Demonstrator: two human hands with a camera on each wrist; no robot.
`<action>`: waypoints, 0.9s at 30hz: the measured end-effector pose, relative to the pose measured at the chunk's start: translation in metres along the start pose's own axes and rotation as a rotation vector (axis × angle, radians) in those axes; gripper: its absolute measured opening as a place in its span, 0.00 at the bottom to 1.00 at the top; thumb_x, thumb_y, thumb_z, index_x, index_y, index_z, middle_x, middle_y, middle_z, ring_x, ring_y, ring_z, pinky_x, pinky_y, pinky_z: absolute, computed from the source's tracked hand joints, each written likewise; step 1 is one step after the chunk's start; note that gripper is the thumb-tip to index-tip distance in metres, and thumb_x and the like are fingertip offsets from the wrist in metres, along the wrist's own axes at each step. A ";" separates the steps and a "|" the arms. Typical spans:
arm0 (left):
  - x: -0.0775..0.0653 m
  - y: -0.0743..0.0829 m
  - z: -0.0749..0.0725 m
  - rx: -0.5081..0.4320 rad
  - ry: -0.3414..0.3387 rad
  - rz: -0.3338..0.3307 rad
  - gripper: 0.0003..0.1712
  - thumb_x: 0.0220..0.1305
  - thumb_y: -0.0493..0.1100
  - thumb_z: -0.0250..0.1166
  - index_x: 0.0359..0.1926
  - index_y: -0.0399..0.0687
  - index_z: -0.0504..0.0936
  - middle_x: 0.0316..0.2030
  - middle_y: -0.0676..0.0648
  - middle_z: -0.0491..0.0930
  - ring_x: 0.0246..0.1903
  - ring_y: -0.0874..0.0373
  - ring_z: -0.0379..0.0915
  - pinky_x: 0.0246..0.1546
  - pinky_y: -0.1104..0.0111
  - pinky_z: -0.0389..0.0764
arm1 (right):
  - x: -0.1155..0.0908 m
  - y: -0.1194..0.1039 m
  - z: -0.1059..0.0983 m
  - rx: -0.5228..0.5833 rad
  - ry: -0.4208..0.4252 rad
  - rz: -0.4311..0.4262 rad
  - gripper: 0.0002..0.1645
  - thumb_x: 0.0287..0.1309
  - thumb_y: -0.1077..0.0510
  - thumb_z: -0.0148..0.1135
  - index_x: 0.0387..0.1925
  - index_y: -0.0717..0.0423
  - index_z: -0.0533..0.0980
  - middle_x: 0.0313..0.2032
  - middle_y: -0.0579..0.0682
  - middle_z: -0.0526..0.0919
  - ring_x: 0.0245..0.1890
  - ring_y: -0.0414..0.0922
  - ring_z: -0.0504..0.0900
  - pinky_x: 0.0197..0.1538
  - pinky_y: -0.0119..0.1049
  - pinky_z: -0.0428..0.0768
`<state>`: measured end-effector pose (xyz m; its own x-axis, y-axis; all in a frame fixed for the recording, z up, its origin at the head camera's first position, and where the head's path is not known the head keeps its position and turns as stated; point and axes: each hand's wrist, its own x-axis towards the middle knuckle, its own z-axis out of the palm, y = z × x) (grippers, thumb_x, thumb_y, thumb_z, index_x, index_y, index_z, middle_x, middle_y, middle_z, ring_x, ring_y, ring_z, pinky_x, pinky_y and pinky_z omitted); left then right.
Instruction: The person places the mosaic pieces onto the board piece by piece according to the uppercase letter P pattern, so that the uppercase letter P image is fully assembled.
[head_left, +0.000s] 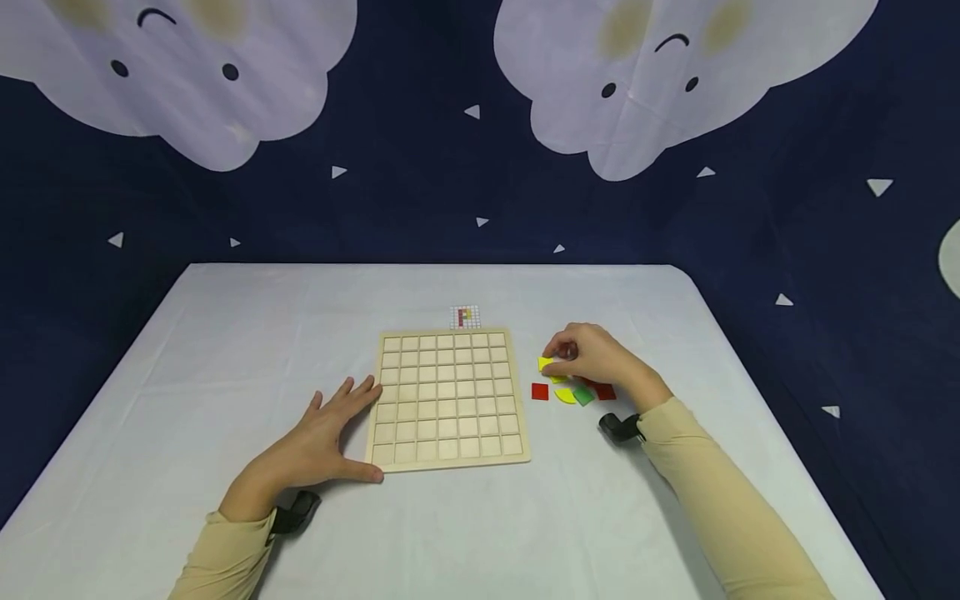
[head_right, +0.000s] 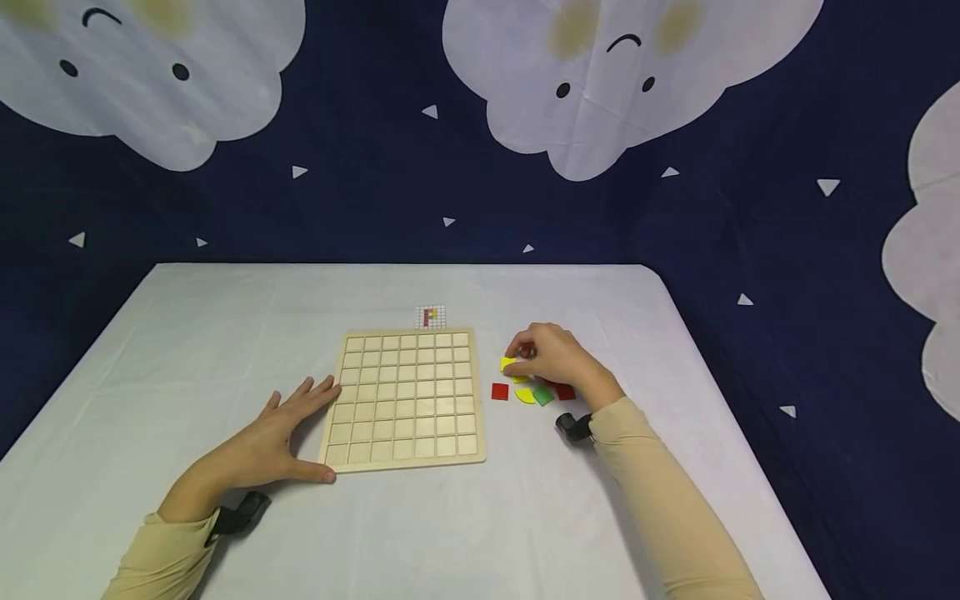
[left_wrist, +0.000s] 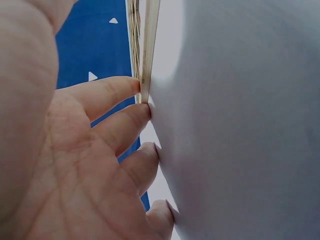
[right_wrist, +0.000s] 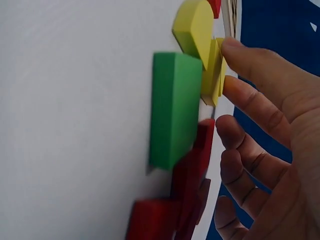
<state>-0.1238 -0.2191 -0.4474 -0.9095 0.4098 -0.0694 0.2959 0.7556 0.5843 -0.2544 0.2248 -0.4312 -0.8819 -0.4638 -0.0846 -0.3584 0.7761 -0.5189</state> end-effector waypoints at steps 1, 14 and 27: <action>0.000 0.000 0.000 0.000 0.001 0.001 0.74 0.40 0.64 0.88 0.82 0.41 0.63 0.84 0.35 0.56 0.84 0.26 0.43 0.76 0.22 0.38 | 0.001 -0.001 0.000 -0.005 0.001 -0.001 0.13 0.59 0.48 0.81 0.43 0.47 0.89 0.34 0.45 0.81 0.37 0.44 0.75 0.43 0.38 0.75; -0.001 0.000 0.001 0.004 0.014 0.015 0.73 0.41 0.65 0.88 0.83 0.42 0.63 0.83 0.35 0.57 0.83 0.26 0.44 0.76 0.22 0.39 | 0.011 -0.003 0.001 -0.092 0.033 -0.055 0.11 0.60 0.49 0.80 0.42 0.46 0.90 0.34 0.44 0.85 0.36 0.42 0.77 0.45 0.39 0.76; 0.000 -0.003 0.003 0.005 0.011 0.015 0.73 0.42 0.66 0.87 0.83 0.43 0.63 0.84 0.35 0.56 0.84 0.27 0.43 0.77 0.23 0.38 | 0.014 -0.019 0.006 -0.246 0.117 0.120 0.26 0.55 0.34 0.80 0.33 0.50 0.84 0.33 0.47 0.85 0.34 0.46 0.80 0.40 0.43 0.78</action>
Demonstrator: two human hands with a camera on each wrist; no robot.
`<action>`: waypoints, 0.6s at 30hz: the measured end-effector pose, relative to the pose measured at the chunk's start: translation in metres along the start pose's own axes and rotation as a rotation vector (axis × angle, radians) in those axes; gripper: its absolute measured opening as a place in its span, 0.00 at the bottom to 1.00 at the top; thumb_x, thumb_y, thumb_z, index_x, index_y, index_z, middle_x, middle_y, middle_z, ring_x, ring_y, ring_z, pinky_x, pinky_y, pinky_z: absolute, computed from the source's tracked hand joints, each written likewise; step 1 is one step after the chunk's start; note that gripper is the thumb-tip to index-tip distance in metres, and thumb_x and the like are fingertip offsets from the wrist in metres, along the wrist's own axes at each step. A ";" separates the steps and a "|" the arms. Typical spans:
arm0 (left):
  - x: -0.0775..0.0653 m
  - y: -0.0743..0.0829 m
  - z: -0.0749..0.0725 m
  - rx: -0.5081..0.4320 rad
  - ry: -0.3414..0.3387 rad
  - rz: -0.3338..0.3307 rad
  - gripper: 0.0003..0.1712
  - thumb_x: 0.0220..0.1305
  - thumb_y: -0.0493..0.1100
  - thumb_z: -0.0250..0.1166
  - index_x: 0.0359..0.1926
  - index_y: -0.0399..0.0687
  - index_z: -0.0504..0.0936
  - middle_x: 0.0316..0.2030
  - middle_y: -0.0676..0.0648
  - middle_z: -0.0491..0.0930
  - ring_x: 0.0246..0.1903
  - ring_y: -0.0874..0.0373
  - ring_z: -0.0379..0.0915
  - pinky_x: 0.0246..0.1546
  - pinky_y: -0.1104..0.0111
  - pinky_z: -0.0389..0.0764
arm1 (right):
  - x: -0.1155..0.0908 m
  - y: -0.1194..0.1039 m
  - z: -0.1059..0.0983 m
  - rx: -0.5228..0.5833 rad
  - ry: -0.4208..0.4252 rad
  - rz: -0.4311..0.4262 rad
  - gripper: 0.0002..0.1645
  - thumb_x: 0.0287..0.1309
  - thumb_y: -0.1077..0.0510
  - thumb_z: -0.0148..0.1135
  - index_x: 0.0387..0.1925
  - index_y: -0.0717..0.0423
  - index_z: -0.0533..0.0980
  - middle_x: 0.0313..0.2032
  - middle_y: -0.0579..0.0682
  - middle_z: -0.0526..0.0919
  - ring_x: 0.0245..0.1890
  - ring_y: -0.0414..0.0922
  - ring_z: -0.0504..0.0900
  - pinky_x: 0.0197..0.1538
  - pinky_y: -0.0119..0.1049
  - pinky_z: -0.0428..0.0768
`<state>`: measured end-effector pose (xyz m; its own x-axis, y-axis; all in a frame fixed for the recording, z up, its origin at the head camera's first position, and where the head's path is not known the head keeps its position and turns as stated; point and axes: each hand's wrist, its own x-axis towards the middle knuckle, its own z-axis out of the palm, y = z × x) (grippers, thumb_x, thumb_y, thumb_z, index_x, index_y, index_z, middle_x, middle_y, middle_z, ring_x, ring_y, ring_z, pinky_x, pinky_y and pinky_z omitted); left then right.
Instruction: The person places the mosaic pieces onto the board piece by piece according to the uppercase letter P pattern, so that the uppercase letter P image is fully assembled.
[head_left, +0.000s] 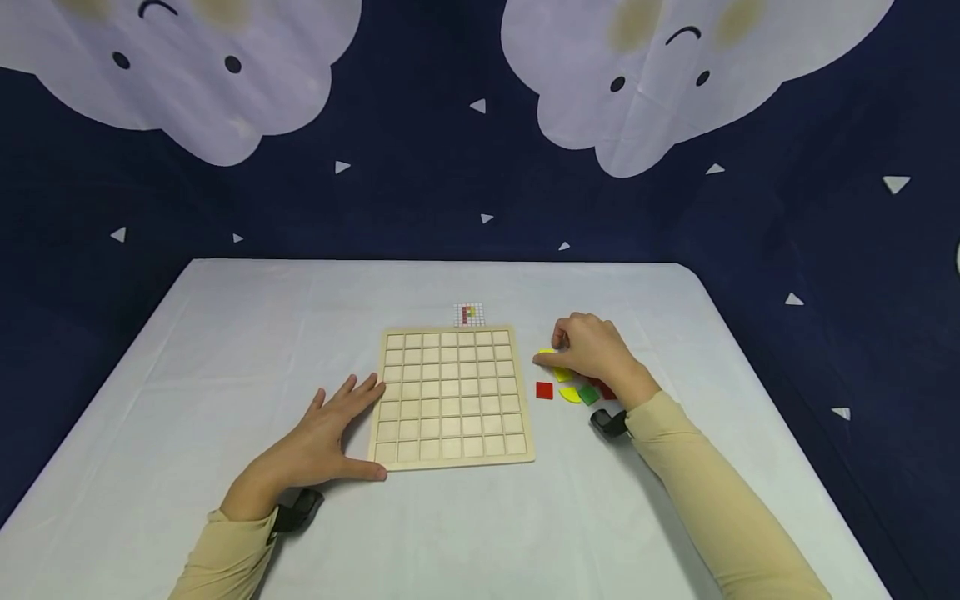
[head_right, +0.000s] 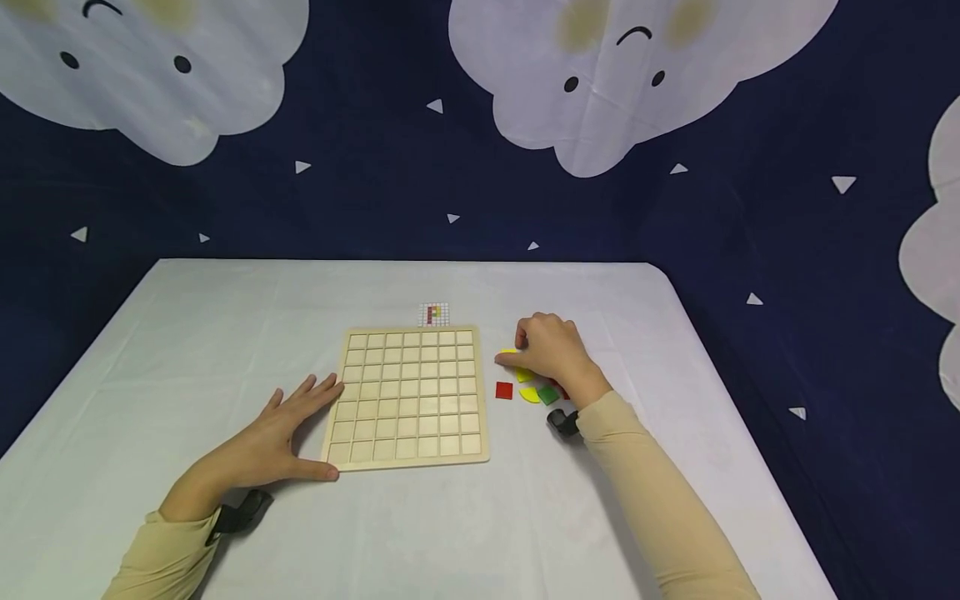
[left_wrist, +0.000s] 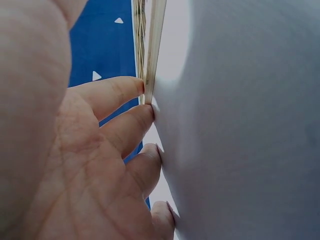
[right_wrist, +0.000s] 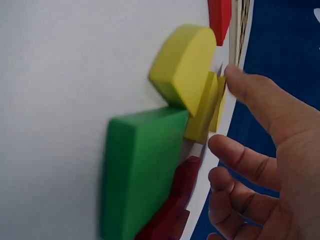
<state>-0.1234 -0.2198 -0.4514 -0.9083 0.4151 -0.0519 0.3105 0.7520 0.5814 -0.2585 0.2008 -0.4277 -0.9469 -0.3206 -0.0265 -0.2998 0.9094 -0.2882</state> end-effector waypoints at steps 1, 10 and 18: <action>0.000 0.000 0.000 0.000 -0.001 0.000 0.73 0.43 0.66 0.87 0.83 0.43 0.62 0.84 0.35 0.56 0.84 0.27 0.42 0.77 0.23 0.38 | 0.000 -0.001 -0.001 0.001 -0.006 0.009 0.24 0.55 0.35 0.79 0.32 0.50 0.84 0.32 0.47 0.85 0.33 0.46 0.79 0.39 0.42 0.78; -0.001 0.001 -0.001 0.002 -0.010 -0.008 0.72 0.43 0.65 0.87 0.83 0.43 0.62 0.84 0.36 0.56 0.84 0.28 0.42 0.77 0.23 0.38 | -0.004 0.000 -0.007 0.028 -0.055 0.098 0.24 0.57 0.36 0.79 0.34 0.52 0.84 0.31 0.48 0.85 0.30 0.46 0.79 0.33 0.37 0.74; -0.001 -0.001 -0.001 0.001 -0.010 -0.002 0.72 0.43 0.66 0.87 0.83 0.43 0.62 0.84 0.36 0.55 0.84 0.28 0.42 0.77 0.23 0.37 | -0.009 -0.001 -0.011 -0.009 -0.069 0.167 0.29 0.57 0.31 0.77 0.24 0.51 0.83 0.23 0.47 0.81 0.25 0.46 0.78 0.29 0.37 0.71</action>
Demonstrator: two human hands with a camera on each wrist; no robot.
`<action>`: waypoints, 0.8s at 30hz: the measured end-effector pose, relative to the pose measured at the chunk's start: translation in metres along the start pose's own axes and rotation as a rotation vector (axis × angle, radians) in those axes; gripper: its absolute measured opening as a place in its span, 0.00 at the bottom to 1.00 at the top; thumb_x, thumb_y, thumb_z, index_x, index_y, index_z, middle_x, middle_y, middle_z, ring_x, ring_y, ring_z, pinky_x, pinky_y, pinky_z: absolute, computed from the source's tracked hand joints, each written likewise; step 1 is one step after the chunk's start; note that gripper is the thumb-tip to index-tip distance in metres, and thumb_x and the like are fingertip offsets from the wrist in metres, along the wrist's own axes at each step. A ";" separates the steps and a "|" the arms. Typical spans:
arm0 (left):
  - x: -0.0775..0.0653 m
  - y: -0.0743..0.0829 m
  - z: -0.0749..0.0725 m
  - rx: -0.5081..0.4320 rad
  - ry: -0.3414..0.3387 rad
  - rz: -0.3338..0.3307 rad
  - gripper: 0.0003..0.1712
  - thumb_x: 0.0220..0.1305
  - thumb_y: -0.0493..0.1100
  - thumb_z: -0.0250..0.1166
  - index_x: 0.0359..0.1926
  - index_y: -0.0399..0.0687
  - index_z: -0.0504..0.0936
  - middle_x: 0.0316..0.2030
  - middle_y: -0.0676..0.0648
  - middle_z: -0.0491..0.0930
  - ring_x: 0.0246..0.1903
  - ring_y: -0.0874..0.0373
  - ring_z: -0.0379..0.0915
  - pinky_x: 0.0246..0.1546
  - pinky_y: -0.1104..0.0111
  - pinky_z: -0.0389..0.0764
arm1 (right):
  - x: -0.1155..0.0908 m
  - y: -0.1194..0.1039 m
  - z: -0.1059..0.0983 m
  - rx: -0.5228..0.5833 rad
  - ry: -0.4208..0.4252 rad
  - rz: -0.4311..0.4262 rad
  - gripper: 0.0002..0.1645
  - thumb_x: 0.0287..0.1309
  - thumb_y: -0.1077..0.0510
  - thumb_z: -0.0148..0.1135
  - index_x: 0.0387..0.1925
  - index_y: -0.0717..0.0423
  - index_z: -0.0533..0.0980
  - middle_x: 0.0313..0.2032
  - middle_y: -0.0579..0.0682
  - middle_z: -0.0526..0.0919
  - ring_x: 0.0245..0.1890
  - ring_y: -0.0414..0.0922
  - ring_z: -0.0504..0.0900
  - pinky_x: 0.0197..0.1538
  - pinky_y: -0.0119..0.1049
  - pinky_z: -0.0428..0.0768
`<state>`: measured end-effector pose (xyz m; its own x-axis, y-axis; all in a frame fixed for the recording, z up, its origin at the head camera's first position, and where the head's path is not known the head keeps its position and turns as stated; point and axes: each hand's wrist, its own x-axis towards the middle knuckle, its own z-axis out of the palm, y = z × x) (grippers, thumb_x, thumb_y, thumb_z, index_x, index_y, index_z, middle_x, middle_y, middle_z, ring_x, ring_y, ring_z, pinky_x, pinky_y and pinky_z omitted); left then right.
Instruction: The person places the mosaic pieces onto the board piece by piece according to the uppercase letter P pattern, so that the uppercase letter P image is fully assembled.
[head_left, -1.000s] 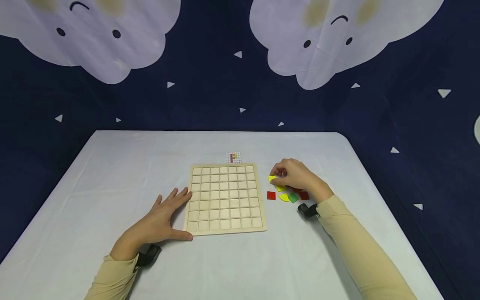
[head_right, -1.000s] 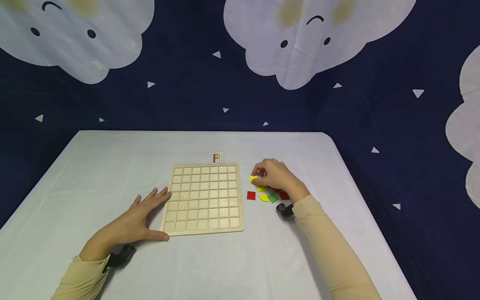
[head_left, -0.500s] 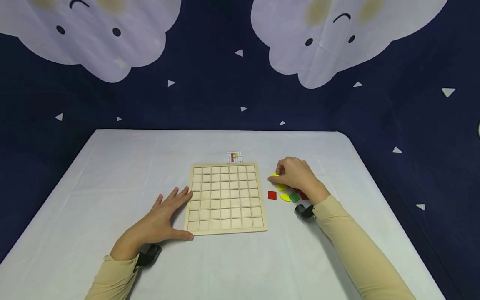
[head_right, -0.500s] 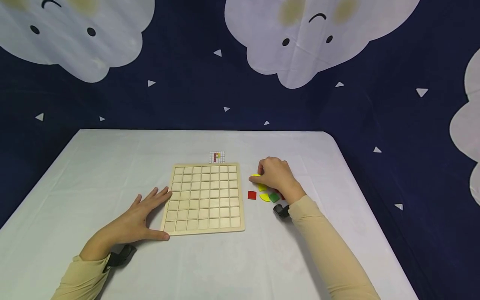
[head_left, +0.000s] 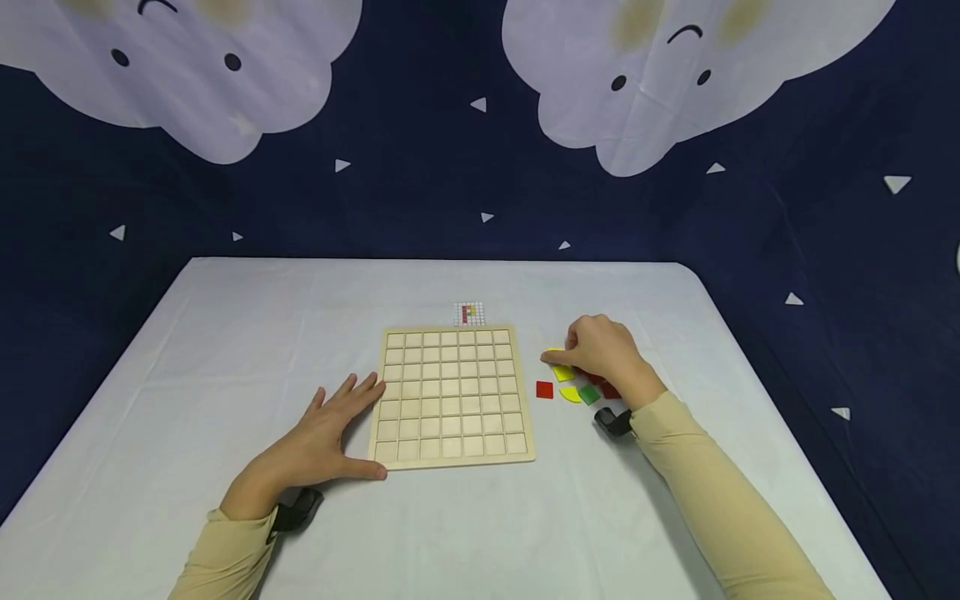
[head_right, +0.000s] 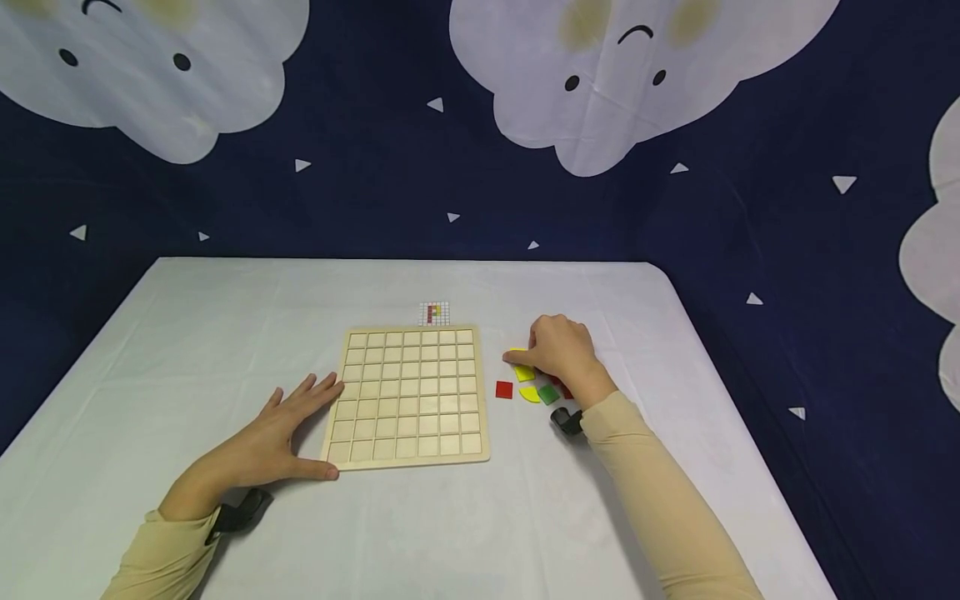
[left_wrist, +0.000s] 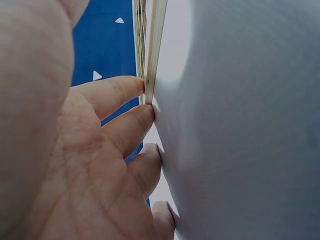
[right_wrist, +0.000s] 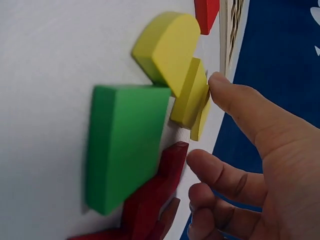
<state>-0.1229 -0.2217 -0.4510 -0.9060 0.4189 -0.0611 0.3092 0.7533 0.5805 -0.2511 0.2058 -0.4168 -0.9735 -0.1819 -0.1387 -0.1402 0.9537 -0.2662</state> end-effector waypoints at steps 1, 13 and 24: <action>0.000 0.000 0.000 0.001 0.000 -0.001 0.72 0.43 0.66 0.87 0.83 0.43 0.62 0.84 0.36 0.55 0.84 0.28 0.42 0.77 0.23 0.38 | 0.000 0.000 0.000 0.004 -0.011 0.003 0.29 0.57 0.31 0.76 0.24 0.51 0.83 0.23 0.46 0.81 0.25 0.45 0.78 0.29 0.37 0.71; 0.000 0.003 0.000 0.009 0.008 0.002 0.72 0.42 0.66 0.87 0.83 0.44 0.62 0.84 0.36 0.56 0.84 0.28 0.43 0.77 0.23 0.39 | 0.006 0.004 0.001 0.063 -0.056 -0.008 0.25 0.60 0.37 0.77 0.22 0.50 0.81 0.22 0.46 0.79 0.23 0.45 0.77 0.27 0.36 0.70; 0.000 0.001 0.001 0.008 -0.003 -0.019 0.72 0.43 0.66 0.87 0.83 0.45 0.62 0.84 0.36 0.55 0.84 0.28 0.42 0.78 0.24 0.38 | 0.015 0.022 0.000 0.180 -0.076 -0.094 0.10 0.63 0.50 0.76 0.39 0.51 0.86 0.30 0.47 0.81 0.31 0.45 0.76 0.36 0.37 0.73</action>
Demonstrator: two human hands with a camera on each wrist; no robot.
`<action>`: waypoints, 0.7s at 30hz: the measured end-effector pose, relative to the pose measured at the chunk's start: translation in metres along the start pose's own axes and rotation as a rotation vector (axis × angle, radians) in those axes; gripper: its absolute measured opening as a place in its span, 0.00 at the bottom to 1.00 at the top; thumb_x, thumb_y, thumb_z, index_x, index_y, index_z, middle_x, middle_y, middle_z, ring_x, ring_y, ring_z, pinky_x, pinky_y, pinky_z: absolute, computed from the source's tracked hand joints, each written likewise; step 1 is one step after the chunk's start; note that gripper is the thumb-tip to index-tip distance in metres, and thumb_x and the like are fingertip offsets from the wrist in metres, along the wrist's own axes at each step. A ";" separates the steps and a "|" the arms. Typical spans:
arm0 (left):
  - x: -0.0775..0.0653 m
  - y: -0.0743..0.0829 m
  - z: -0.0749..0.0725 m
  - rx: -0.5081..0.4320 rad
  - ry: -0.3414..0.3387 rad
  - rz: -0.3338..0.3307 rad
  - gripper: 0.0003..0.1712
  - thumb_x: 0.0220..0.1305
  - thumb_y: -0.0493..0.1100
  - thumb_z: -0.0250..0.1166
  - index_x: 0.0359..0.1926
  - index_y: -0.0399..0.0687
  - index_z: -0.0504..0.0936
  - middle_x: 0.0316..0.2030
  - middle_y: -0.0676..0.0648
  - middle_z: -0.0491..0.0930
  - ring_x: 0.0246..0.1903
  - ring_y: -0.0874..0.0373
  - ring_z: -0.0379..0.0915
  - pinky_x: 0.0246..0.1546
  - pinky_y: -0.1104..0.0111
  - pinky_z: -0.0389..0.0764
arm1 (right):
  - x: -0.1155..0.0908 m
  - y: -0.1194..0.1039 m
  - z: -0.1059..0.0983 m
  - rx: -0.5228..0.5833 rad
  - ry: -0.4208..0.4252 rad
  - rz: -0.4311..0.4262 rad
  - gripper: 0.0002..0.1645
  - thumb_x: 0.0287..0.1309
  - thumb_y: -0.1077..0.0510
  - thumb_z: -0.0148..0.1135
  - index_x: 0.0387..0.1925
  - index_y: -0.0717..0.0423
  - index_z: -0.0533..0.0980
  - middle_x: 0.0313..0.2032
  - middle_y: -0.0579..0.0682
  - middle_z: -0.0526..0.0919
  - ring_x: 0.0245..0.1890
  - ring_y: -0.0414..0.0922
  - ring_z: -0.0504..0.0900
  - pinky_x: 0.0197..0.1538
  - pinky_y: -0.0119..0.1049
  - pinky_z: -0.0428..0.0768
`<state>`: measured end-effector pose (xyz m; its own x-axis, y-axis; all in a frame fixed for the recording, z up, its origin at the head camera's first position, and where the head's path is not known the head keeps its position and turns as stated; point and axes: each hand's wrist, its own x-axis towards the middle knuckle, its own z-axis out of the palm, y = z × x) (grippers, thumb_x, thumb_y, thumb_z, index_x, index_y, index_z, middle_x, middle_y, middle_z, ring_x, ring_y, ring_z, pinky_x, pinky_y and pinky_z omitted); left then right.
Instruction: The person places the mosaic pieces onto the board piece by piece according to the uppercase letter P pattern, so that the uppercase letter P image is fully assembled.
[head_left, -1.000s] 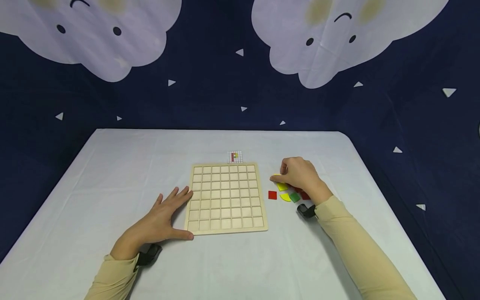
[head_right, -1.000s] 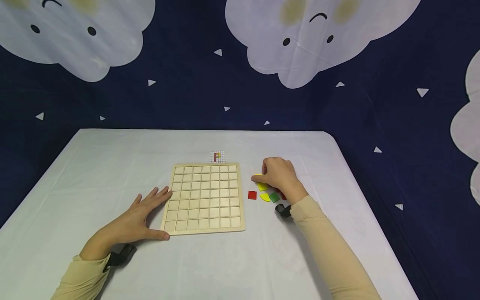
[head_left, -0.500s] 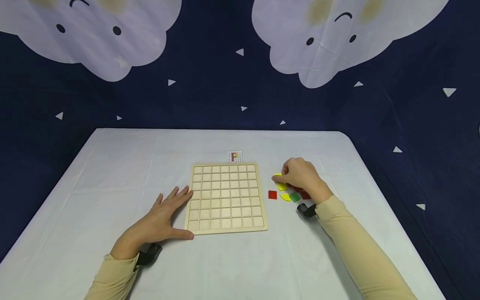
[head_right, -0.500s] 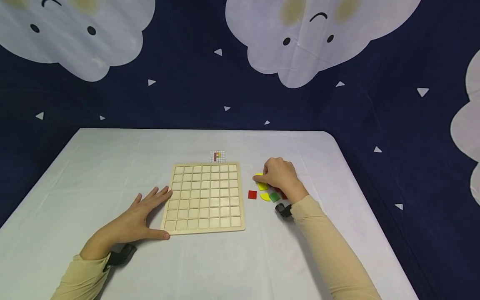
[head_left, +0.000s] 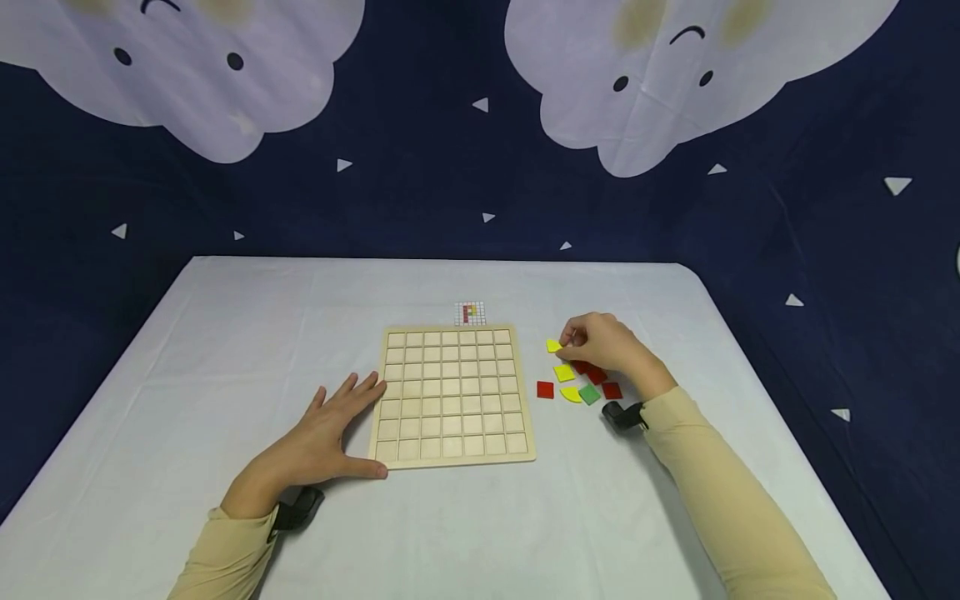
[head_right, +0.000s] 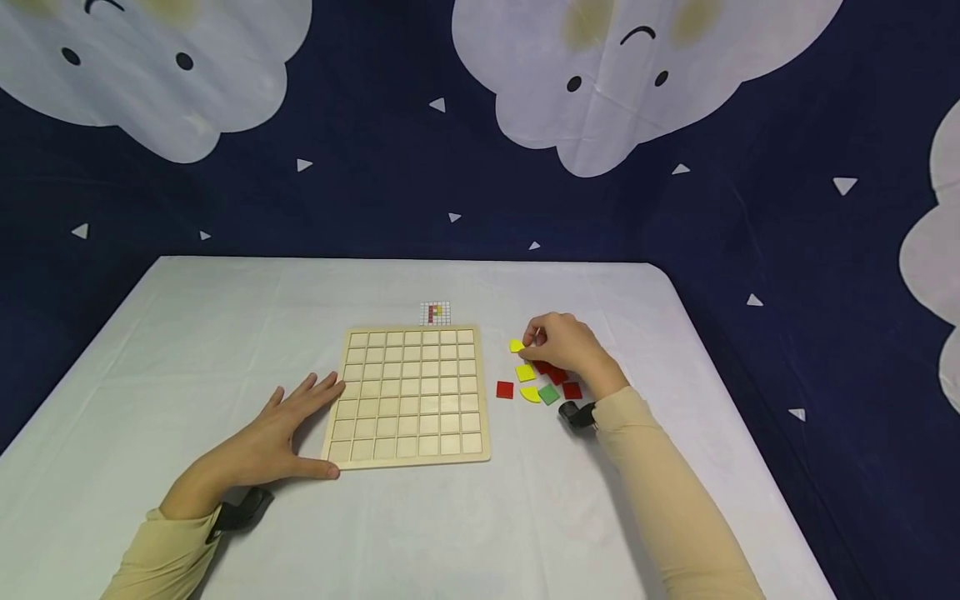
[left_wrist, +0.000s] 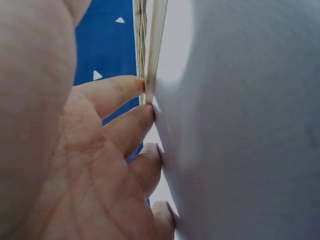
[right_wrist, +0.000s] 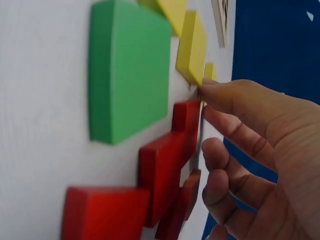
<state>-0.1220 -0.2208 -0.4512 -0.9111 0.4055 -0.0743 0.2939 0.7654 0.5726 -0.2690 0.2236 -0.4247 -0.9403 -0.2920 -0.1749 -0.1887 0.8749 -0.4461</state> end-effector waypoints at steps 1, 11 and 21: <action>0.000 0.000 0.000 -0.001 0.000 0.000 0.72 0.43 0.66 0.87 0.83 0.45 0.62 0.84 0.36 0.55 0.84 0.28 0.42 0.78 0.24 0.37 | 0.001 0.002 0.000 0.019 -0.005 -0.008 0.09 0.64 0.51 0.76 0.40 0.51 0.87 0.30 0.47 0.81 0.31 0.45 0.75 0.37 0.37 0.73; 0.000 -0.001 0.000 -0.009 0.001 0.012 0.72 0.44 0.67 0.86 0.83 0.45 0.62 0.84 0.36 0.55 0.84 0.28 0.41 0.77 0.24 0.37 | 0.009 0.015 0.001 0.167 -0.058 -0.124 0.16 0.63 0.57 0.77 0.53 0.53 0.89 0.31 0.48 0.80 0.32 0.45 0.74 0.37 0.35 0.71; 0.000 0.002 -0.001 -0.001 0.013 0.028 0.72 0.44 0.67 0.86 0.83 0.44 0.62 0.84 0.35 0.56 0.84 0.27 0.43 0.77 0.23 0.39 | 0.011 0.011 0.003 0.149 -0.051 -0.167 0.17 0.65 0.58 0.76 0.55 0.52 0.89 0.31 0.47 0.80 0.34 0.44 0.74 0.37 0.35 0.72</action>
<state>-0.1215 -0.2196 -0.4493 -0.9061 0.4203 -0.0472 0.3195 0.7533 0.5748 -0.2808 0.2285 -0.4342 -0.8832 -0.4504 -0.1304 -0.2931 0.7474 -0.5962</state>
